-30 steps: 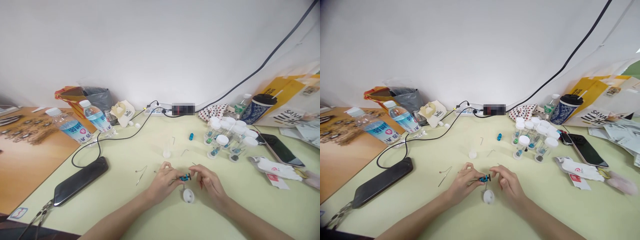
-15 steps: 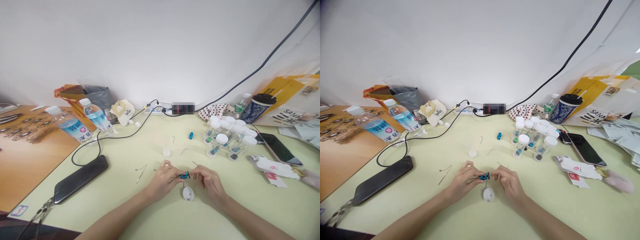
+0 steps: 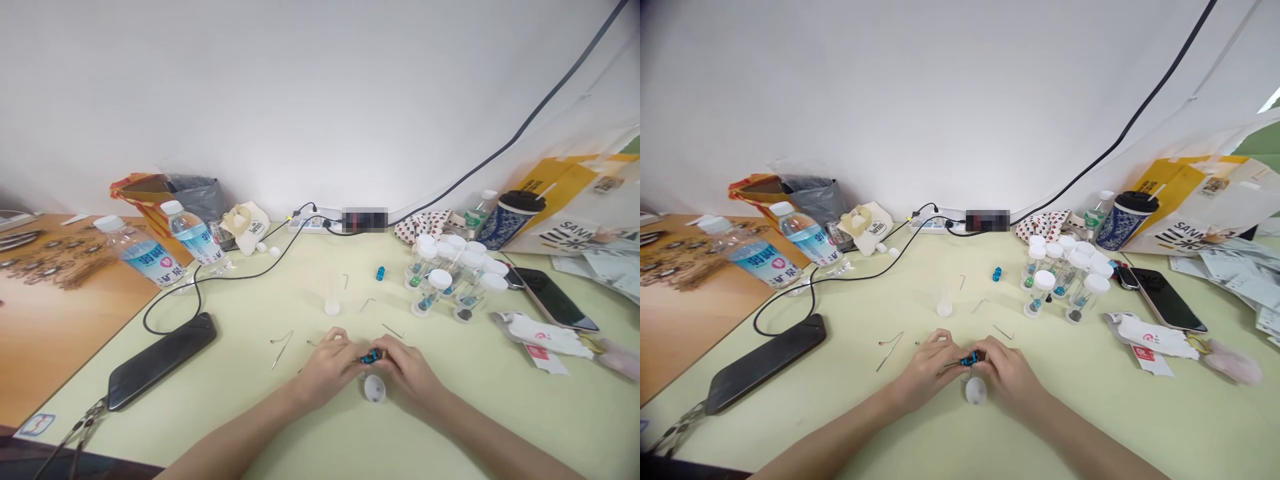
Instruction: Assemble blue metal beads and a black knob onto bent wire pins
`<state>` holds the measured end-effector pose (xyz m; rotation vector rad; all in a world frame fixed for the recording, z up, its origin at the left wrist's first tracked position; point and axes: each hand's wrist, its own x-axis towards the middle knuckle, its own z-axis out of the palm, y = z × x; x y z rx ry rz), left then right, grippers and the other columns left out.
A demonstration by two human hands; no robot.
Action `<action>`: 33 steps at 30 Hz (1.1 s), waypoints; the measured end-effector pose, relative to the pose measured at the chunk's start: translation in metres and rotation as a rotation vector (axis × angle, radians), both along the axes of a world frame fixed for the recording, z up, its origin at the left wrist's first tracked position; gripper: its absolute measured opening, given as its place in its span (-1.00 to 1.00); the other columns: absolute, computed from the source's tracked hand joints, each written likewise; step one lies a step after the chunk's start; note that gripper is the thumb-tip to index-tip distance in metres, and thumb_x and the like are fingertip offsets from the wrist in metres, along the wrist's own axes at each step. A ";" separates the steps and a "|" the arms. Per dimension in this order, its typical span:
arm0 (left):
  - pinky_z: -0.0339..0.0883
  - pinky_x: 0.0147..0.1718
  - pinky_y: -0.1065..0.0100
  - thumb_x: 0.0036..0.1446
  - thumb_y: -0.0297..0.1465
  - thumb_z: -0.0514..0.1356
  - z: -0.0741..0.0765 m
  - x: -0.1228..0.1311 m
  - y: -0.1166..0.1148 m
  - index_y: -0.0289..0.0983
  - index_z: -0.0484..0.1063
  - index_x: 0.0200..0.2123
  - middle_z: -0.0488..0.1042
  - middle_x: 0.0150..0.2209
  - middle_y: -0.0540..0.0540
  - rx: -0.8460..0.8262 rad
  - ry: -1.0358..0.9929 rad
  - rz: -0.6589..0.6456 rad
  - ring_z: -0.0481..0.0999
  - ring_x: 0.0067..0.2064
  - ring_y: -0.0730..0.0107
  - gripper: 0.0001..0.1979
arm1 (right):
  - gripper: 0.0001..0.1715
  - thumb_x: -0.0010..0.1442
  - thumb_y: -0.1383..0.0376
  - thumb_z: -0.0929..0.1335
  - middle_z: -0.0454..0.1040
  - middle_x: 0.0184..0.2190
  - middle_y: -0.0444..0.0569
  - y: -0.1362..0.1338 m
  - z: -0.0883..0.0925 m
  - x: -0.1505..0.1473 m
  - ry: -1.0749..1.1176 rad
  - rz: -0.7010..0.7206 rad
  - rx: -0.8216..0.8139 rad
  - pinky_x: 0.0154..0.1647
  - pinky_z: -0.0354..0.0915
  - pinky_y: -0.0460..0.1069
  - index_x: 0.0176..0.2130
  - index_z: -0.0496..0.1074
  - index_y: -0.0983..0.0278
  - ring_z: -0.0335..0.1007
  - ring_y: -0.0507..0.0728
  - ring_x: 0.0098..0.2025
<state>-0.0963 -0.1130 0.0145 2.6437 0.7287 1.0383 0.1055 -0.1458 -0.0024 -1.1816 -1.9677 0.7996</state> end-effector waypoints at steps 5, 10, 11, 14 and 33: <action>0.28 -0.30 0.32 0.24 -0.50 0.09 0.000 0.001 -0.004 -0.35 0.29 -0.12 0.50 -0.44 -0.01 0.184 0.065 -0.066 0.43 -0.43 0.51 -0.86 | -0.54 0.33 -0.03 0.09 0.34 -0.44 -0.10 0.000 -0.003 -0.002 0.037 0.022 0.011 -0.40 0.12 -0.03 -0.31 0.30 0.21 0.24 0.05 -0.43; 0.35 -0.17 0.26 0.18 -0.41 0.19 0.015 -0.004 0.005 -0.34 0.25 0.07 0.56 -0.22 -0.12 0.268 0.036 -0.009 0.50 -0.19 0.36 -0.60 | -0.62 0.37 0.06 0.06 0.24 -0.49 -0.16 -0.001 0.002 -0.001 0.140 -0.035 -0.045 -0.43 0.13 -0.05 -0.25 0.26 0.22 0.17 0.02 -0.49; 0.37 -0.12 0.24 0.14 -0.33 0.22 0.018 -0.006 0.007 -0.32 0.22 0.12 0.55 -0.16 -0.15 0.244 -0.005 0.036 0.49 -0.12 0.32 -0.51 | -0.63 0.38 0.09 0.04 0.19 -0.52 -0.18 -0.002 0.004 -0.001 0.171 -0.064 -0.064 -0.45 0.12 -0.06 -0.22 0.24 0.22 0.14 0.01 -0.52; 0.42 -0.10 0.26 0.11 -0.21 0.22 0.023 -0.010 0.010 -0.24 0.24 0.13 0.52 -0.11 -0.16 0.030 -0.124 0.140 0.49 -0.10 0.33 -0.46 | -0.63 0.39 0.09 0.02 0.12 -0.56 -0.22 -0.002 0.012 -0.002 0.366 -0.134 -0.203 -0.51 0.06 -0.07 -0.20 0.21 0.22 0.07 0.00 -0.56; 0.21 -0.36 0.41 0.32 -0.41 -0.08 0.050 0.017 0.008 -0.30 0.30 -0.44 0.39 -0.45 -0.03 -0.141 0.164 -0.003 0.27 -0.37 0.44 -0.71 | -0.71 0.30 0.19 0.25 0.39 -0.34 -0.08 0.002 0.063 0.003 0.219 -0.137 0.110 -0.30 0.26 -0.03 0.00 0.34 0.16 0.33 0.07 -0.35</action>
